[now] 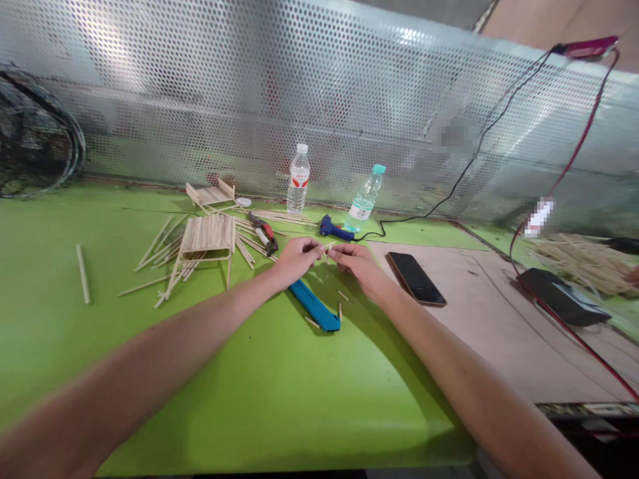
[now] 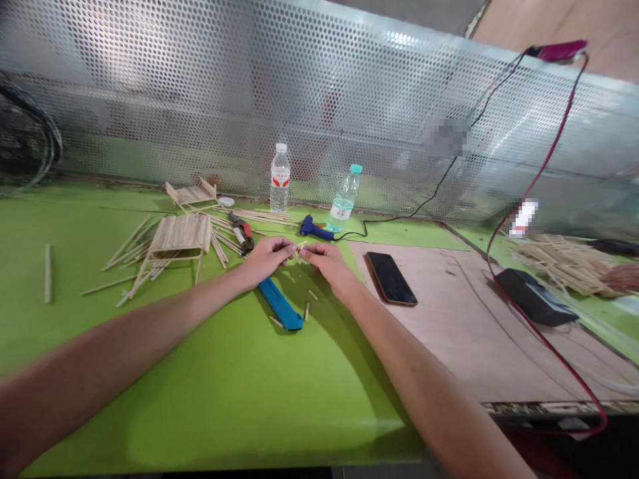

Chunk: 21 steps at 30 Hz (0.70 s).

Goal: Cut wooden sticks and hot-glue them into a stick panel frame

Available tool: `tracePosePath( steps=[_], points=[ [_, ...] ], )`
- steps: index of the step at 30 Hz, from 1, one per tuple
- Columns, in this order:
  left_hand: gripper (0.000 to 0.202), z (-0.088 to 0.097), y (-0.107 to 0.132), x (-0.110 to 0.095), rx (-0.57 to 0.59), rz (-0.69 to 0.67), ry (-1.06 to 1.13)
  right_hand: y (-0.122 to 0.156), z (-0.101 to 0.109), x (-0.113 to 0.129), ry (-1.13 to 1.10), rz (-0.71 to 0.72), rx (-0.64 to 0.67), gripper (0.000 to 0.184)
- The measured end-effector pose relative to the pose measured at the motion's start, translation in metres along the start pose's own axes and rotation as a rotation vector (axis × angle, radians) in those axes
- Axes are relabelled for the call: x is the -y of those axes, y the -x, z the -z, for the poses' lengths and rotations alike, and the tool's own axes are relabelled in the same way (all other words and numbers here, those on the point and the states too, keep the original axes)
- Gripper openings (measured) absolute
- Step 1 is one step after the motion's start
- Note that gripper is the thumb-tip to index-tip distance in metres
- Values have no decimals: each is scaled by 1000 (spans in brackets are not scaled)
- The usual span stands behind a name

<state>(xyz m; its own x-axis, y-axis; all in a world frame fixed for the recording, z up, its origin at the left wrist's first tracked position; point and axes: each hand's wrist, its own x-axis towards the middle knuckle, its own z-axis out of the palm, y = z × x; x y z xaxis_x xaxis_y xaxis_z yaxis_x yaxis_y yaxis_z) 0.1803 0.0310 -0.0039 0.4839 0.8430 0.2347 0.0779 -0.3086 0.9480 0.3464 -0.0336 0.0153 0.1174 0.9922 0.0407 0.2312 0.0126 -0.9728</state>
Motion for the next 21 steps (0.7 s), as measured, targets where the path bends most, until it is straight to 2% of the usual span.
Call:
tracePosePath(
  steps=[8, 16, 21],
  points=[
    [28, -1, 0, 0, 5, -3, 22, -1, 0, -1, 33, 40, -43, 30],
    [23, -1, 3, -4, 18, 13, 28, 1, -1, 1, 35, 48, -22, 32],
    [25, -1, 3, -3, 28, -30, -31, 0, 0, 1, 9, 33, 0, 37]
  ],
)
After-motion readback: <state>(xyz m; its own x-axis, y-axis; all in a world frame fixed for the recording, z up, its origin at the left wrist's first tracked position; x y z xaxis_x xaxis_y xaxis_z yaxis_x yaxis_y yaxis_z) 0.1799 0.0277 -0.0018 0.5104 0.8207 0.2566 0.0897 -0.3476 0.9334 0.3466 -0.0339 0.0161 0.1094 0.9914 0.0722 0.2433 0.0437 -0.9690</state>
